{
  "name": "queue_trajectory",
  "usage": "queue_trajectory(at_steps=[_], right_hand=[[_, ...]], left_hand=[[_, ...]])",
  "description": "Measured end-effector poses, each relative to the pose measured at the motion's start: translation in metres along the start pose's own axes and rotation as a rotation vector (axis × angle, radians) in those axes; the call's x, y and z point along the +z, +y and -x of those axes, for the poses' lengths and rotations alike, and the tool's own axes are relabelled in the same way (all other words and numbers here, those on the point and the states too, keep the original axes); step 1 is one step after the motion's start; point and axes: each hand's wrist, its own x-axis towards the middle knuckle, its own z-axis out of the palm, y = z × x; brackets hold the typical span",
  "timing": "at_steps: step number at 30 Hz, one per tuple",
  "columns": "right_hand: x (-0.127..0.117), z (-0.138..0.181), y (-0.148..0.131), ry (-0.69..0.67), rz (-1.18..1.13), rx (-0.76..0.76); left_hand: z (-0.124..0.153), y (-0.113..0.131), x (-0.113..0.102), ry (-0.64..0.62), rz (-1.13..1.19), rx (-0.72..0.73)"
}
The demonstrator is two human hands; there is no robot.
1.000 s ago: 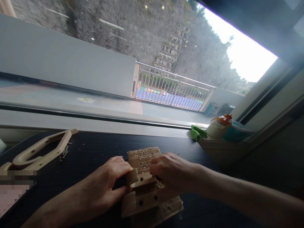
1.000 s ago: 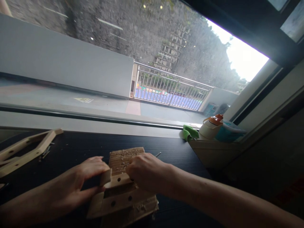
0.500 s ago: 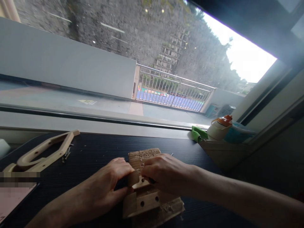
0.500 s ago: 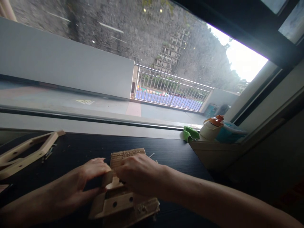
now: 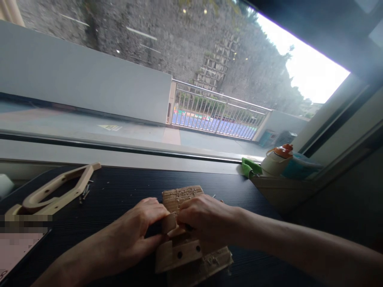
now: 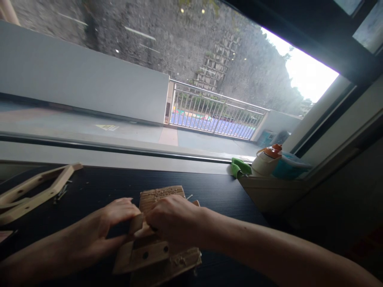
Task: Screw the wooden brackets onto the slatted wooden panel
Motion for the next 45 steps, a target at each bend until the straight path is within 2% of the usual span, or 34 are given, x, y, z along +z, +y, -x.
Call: queue_trajectory(at_steps=[6,13,18,26,37,45], right_hand=[[-0.006,0.004,-0.002,0.033,-0.031,0.059],[-0.025,0.02,-0.001,0.233,0.037,0.157],[-0.026,0.034,0.005,0.316,0.021,0.17],[-0.021,0.045,0.006,0.313,-0.003,0.174],[-0.02,0.042,0.003,0.27,0.011,0.199],[-0.012,0.036,0.005,0.255,0.001,0.149]], left_hand=[[-0.001,-0.001,-0.001,-0.005,-0.02,0.03],[-0.003,0.003,-0.006,-0.002,0.077,-0.053],[-0.012,0.012,-0.015,-0.003,0.098,-0.113],[-0.015,0.02,-0.021,-0.003,0.041,-0.139],[-0.013,0.013,-0.017,-0.02,0.033,-0.171],[-0.015,0.008,-0.012,-0.018,-0.01,-0.073]])
